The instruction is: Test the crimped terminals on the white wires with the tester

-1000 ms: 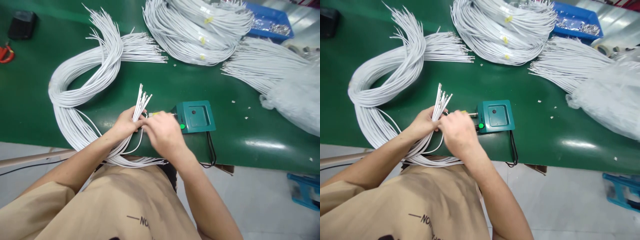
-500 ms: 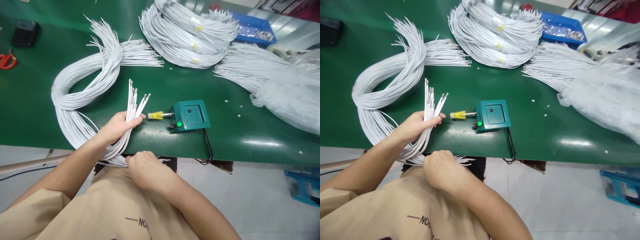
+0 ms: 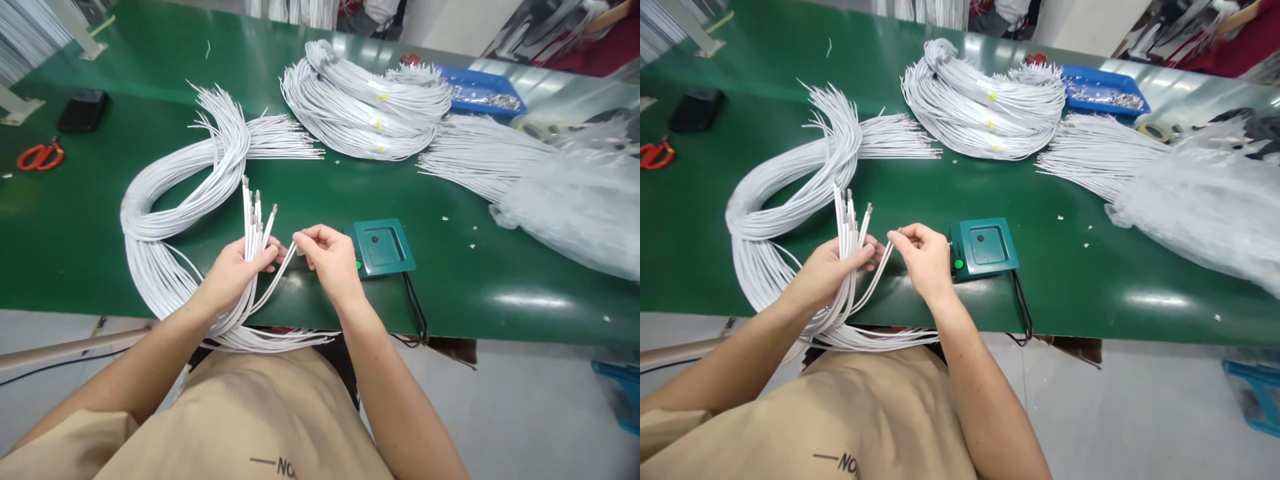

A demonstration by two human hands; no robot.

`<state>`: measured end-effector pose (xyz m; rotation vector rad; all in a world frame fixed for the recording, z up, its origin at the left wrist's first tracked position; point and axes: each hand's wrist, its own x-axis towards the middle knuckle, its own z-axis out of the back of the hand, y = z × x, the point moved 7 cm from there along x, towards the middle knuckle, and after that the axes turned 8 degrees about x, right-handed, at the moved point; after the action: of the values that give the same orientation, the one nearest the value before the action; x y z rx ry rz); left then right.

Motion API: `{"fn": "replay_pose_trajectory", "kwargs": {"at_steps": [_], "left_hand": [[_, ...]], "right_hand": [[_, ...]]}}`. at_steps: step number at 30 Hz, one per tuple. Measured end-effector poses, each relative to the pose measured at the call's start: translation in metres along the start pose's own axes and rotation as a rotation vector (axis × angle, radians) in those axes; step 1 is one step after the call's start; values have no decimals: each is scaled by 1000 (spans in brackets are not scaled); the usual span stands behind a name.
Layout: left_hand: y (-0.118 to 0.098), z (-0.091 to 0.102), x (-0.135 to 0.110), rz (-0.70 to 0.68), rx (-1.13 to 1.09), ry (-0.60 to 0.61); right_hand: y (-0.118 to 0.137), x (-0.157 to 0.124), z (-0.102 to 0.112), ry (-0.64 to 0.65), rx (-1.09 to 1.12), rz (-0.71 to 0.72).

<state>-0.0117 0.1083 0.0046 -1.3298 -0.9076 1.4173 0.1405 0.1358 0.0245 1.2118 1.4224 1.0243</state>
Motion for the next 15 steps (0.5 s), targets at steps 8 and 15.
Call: {"fn": "replay_pose_trajectory", "kwargs": {"at_steps": [8, 15], "left_hand": [[5, -10, 8, 28, -27, 118], [0, -10, 10, 3, -37, 88]], "right_hand": [[-10, -7, -5, -17, 36, -11], [-15, -8, -9, 0, 168, -42]]}}
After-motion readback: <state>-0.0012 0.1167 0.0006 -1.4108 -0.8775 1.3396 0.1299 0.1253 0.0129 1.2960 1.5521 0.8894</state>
